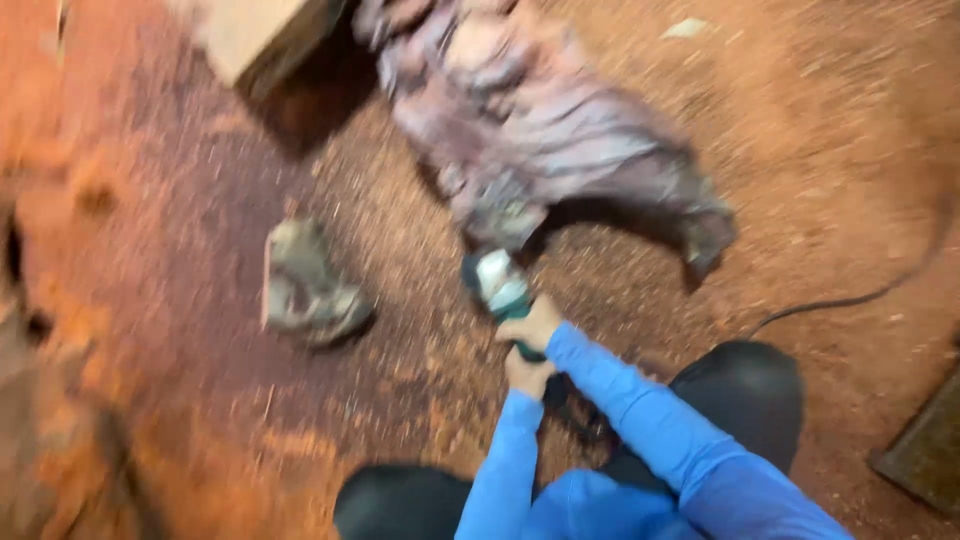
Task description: Using an angle grinder to smooth and shape a wood sculpture on the floor of a workshop.
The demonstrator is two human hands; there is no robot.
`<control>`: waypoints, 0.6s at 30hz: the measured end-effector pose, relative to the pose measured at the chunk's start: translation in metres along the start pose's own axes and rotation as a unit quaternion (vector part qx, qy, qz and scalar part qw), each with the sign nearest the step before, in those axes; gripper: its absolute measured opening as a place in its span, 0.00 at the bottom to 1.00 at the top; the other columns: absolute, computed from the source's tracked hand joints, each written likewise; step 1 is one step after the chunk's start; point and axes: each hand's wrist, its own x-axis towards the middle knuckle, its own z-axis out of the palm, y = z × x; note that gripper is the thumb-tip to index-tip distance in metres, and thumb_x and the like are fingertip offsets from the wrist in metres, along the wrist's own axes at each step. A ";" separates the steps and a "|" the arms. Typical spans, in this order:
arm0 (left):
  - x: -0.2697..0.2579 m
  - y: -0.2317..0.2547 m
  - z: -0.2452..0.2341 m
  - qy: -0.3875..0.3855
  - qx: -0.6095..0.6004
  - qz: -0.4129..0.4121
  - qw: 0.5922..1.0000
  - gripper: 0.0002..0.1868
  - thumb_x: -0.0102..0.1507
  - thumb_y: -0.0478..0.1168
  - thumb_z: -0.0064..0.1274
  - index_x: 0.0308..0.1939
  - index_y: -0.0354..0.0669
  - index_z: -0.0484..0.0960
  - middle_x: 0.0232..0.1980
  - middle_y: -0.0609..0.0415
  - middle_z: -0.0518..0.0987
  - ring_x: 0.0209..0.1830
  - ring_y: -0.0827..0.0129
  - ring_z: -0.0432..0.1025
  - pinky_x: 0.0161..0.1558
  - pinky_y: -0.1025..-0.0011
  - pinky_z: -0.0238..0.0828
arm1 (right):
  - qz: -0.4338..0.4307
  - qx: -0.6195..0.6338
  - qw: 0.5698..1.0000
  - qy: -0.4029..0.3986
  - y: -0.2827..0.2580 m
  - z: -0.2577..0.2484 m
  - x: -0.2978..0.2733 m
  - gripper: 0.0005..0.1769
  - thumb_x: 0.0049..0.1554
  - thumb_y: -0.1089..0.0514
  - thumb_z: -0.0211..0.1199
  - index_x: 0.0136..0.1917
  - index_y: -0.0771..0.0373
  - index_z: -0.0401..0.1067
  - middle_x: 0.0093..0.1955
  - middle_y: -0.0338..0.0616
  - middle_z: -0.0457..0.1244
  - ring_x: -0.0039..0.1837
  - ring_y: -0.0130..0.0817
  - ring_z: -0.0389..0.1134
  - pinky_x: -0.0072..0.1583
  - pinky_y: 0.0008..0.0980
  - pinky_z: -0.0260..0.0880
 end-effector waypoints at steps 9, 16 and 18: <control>0.008 0.006 -0.008 -0.020 -0.121 -0.009 0.992 0.31 0.41 0.32 0.67 0.50 0.29 0.83 0.43 0.43 0.87 0.40 0.54 0.81 0.44 0.65 0.77 | 0.065 -0.062 0.992 -0.094 -0.069 -0.001 -0.014 0.19 0.36 0.57 0.73 0.43 0.63 0.78 0.39 0.43 0.70 0.40 0.36 0.69 0.48 0.28 0.73; 0.016 0.011 -0.021 -0.006 -0.136 -0.006 0.991 0.28 0.43 0.30 0.67 0.49 0.27 0.83 0.42 0.42 0.86 0.39 0.54 0.80 0.42 0.63 0.78 | 0.070 -0.101 0.989 -0.087 -0.076 0.014 -0.007 0.20 0.36 0.54 0.74 0.42 0.64 0.79 0.38 0.44 0.71 0.39 0.37 0.70 0.47 0.29 0.74; 0.023 0.003 -0.023 -0.003 -0.136 -0.004 0.991 0.27 0.37 0.32 0.75 0.40 0.42 0.85 0.35 0.45 0.85 0.40 0.57 0.79 0.46 0.55 0.76 | 0.100 -0.109 0.987 -0.059 -0.067 0.019 -0.001 0.34 0.29 0.45 0.83 0.46 0.63 0.79 0.47 0.50 0.72 0.57 0.44 0.73 0.57 0.42 0.73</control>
